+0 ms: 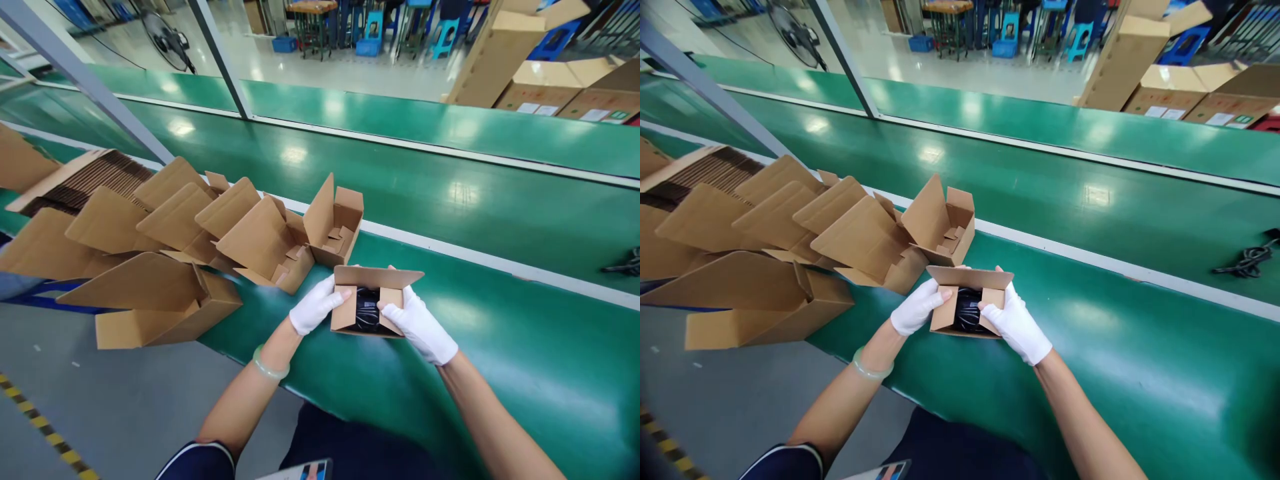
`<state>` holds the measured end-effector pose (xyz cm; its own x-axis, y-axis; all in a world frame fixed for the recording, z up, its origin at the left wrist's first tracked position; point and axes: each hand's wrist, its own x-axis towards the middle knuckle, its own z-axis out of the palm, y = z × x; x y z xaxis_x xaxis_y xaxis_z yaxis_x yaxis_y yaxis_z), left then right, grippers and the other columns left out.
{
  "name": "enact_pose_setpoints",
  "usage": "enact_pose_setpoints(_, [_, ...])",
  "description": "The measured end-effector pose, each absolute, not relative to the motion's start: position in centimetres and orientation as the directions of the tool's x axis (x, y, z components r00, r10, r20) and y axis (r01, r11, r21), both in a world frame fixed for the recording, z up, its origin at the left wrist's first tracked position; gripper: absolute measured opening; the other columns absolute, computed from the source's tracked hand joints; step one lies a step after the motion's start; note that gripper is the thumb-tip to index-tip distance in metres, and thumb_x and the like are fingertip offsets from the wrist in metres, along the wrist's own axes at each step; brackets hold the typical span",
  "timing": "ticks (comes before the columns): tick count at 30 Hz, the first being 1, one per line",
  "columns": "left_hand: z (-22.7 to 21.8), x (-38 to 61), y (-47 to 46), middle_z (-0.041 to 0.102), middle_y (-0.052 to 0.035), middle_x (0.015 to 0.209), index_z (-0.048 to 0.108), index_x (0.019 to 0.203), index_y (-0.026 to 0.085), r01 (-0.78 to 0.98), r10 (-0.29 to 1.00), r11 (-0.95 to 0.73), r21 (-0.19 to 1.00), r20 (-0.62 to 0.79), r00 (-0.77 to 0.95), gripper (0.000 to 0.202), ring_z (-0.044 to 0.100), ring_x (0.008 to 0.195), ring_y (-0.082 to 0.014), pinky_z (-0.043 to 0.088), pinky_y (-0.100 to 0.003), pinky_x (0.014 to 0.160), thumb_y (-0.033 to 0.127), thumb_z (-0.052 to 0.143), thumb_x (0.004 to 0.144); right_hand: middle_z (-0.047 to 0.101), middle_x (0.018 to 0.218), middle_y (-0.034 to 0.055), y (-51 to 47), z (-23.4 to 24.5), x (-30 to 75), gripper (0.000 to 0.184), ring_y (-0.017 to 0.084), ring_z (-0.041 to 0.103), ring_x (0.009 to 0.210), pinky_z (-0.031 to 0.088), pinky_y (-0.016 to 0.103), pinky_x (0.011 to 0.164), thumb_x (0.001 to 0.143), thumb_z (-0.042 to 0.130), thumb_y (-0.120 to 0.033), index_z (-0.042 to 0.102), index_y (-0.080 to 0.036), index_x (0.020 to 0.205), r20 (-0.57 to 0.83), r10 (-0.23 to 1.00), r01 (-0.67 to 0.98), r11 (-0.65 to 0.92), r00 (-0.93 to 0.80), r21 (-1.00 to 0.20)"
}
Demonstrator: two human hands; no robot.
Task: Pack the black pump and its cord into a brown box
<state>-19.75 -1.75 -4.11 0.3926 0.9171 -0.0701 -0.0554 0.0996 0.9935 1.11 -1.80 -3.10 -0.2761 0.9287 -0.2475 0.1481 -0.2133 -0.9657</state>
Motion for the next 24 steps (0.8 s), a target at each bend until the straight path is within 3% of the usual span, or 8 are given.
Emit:
enact_pose_setpoints(6, [-3.9, -19.2, -2.4, 0.052, -0.0122, 0.129, 0.046, 0.125, 0.014, -0.109, 0.958, 0.146, 0.983, -0.114, 0.262, 0.051, 0.048, 0.12, -0.0264, 0.037, -0.045, 0.104, 0.037, 0.056, 0.08, 0.05, 0.129, 0.0119, -2.0, -3.5, 1.4, 0.055, 0.026, 0.051, 0.114, 0.046, 0.041, 0.091, 0.08, 0.059, -0.043, 0.04, -0.022, 0.128, -0.142, 0.948, 0.08, -0.125, -0.286, -0.989])
enact_pose_setpoints(8, [-3.9, -19.1, -2.8, 0.057, -0.0118, 0.124, 0.058, 0.102, 0.016, -0.036, 0.974, 0.094, 0.995, -0.085, 0.21, 0.032, 0.045, 0.124, -0.0277, 0.036, -0.048, 0.102, 0.038, 0.055, 0.08, 0.049, 0.13, 0.0117, -2.1, -3.6, 1.7, 0.039, 0.026, 0.048, 0.118, 0.046, 0.041, 0.09, 0.081, 0.058, -0.044, 0.05, -0.023, 0.113, -0.056, 0.952, 0.077, -0.034, -0.301, -0.996])
enact_pose_setpoints(10, [-3.9, -19.0, -3.1, 0.062, -0.0115, 0.114, 0.056, 0.07, 0.017, 0.058, 0.984, 0.011, 0.998, -0.022, 0.178, 0.024, 0.041, 0.127, -0.0274, 0.038, -0.05, 0.099, 0.037, 0.05, 0.082, 0.047, 0.132, 0.011, -2.0, -3.7, 2.1, 0.023, 0.026, 0.049, 0.117, 0.049, 0.04, 0.083, 0.083, 0.056, -0.045, 0.054, -0.023, 0.087, 0.018, 0.937, 0.042, 0.035, -0.35, -0.999])
enact_pose_setpoints(13, [-3.7, -19.2, -3.5, 0.063, -0.0116, 0.109, 0.044, 0.056, 0.018, 0.169, 0.976, -0.091, 0.982, 0.054, 0.21, 0.034, 0.04, 0.128, -0.0243, 0.038, -0.051, 0.097, 0.031, 0.038, 0.087, 0.044, 0.135, 0.0107, -1.7, -3.8, 3.0, 0.034, 0.026, 0.053, 0.111, 0.051, 0.038, 0.077, 0.085, 0.053, -0.048, 0.045, -0.021, 0.067, 0.036, 0.894, 0.009, 0.045, -0.446, -0.999])
enact_pose_setpoints(16, [-3.3, -19.9, -4.3, 0.059, -0.0112, 0.12, 0.046, 0.064, 0.019, 0.241, 0.947, -0.204, 0.949, 0.129, 0.294, 0.027, 0.035, 0.131, -0.0231, 0.032, -0.05, 0.103, 0.033, 0.037, 0.086, 0.037, 0.141, 0.011, -1.4, -3.3, 4.4, 0.039, 0.027, 0.049, 0.116, 0.047, 0.043, 0.085, 0.089, 0.043, -0.055, 0.054, -0.021, 0.074, 0.054, 0.808, 0.09, 0.131, -0.587, -0.987])
enact_pose_setpoints(18, [-2.7, -20.3, -4.9, 0.049, -0.0126, 0.132, 0.046, 0.075, 0.02, 0.335, 0.923, -0.306, 0.891, 0.192, 0.332, 0.025, 0.03, 0.133, -0.0256, 0.027, -0.05, 0.106, 0.044, 0.048, 0.081, 0.03, 0.145, 0.0117, -1.6, -2.6, 5.2, 0.044, 0.028, 0.04, 0.124, 0.041, 0.048, 0.093, 0.09, 0.036, -0.058, 0.058, -0.021, 0.085, 0.109, 0.75, 0.22, 0.325, -0.652, -0.92])
enact_pose_setpoints(21, [-1.5, -20.4, -5.7, 0.042, -0.0175, 0.136, 0.042, 0.087, 0.02, 0.522, 0.892, -0.42, 0.742, 0.23, 0.389, 0.057, 0.032, 0.13, -0.0313, 0.027, -0.05, 0.106, 0.058, 0.071, 0.056, 0.028, 0.144, 0.0188, -2.2, -1.5, 5.9, 0.047, 0.032, 0.03, 0.13, 0.035, 0.054, 0.097, 0.083, 0.048, -0.062, 0.055, -0.019, 0.101, 0.246, 0.68, 0.407, 0.646, -0.69, -0.645])
enact_pose_setpoints(24, [-0.4, -20.2, -6.0, 0.047, -0.0184, 0.129, 0.042, 0.09, 0.019, 0.637, 0.886, -0.436, 0.635, 0.181, 0.426, 0.069, 0.041, 0.122, -0.0323, 0.033, -0.049, 0.102, 0.061, 0.076, 0.047, 0.036, 0.136, 0.0213, -2.6, -1.0, 5.7, 0.051, 0.032, 0.035, 0.126, 0.039, 0.052, 0.093, 0.08, 0.057, -0.059, 0.049, -0.018, 0.109, 0.39, 0.57, 0.398, 0.806, -0.723, -0.439])
